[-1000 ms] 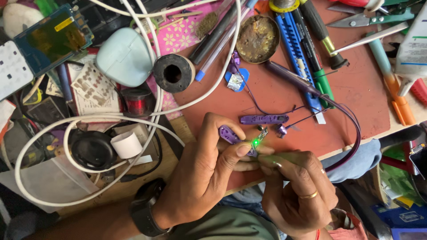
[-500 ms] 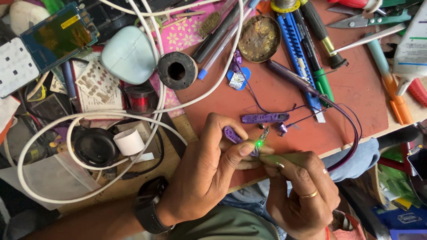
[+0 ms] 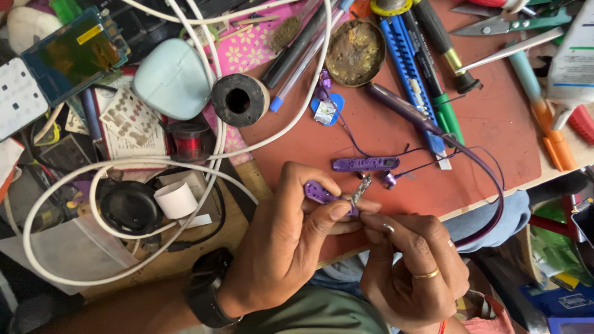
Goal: The person repairs a purple neckband earphone at a cluttered workbench, holding the small circuit board and using a soldering iron and tweezers to work on its components. A green indicator light repeatedly illuminates as they test the board, and they continue manipulating the wires and board throughout the clip.
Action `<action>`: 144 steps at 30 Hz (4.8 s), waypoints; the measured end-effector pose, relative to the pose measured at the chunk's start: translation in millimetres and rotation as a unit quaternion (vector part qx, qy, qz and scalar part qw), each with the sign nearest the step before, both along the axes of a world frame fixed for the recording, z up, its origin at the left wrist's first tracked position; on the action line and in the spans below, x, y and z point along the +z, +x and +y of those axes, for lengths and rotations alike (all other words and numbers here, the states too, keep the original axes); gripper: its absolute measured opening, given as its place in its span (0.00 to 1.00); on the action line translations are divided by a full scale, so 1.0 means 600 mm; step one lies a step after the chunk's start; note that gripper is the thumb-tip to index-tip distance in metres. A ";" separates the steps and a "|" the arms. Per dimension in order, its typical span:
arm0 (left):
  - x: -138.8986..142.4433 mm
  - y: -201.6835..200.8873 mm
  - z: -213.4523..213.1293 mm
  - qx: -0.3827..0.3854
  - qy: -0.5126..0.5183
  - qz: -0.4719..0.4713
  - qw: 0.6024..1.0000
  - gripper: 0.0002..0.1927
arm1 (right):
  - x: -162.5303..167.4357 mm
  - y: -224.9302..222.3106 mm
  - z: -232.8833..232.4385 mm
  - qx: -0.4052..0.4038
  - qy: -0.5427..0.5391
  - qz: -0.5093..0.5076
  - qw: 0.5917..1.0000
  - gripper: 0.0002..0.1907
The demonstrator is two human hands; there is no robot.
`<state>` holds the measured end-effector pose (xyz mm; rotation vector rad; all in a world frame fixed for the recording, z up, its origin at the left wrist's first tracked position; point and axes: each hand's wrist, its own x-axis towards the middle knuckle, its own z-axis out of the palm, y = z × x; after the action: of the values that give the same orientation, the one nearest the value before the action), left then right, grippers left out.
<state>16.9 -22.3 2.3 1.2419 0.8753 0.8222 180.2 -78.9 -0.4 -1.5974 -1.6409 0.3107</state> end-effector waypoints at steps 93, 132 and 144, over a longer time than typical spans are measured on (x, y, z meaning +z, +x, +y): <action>0.006 -0.003 0.010 -0.016 -0.013 0.068 0.997 0.09 | 0.016 0.010 0.007 0.021 -0.041 -0.056 0.997 0.15; 0.003 -0.003 0.015 -0.052 -0.183 -0.115 0.975 0.08 | 0.014 0.014 0.018 0.036 -0.031 0.070 0.996 0.14; -0.001 -0.002 0.006 -0.042 -0.165 -0.075 0.982 0.09 | 0.022 0.002 0.016 0.022 -0.022 0.039 0.999 0.14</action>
<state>15.9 -18.7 1.5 0.9065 0.7944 0.6626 181.6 -69.0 12.7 -1.5640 -1.6222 0.4290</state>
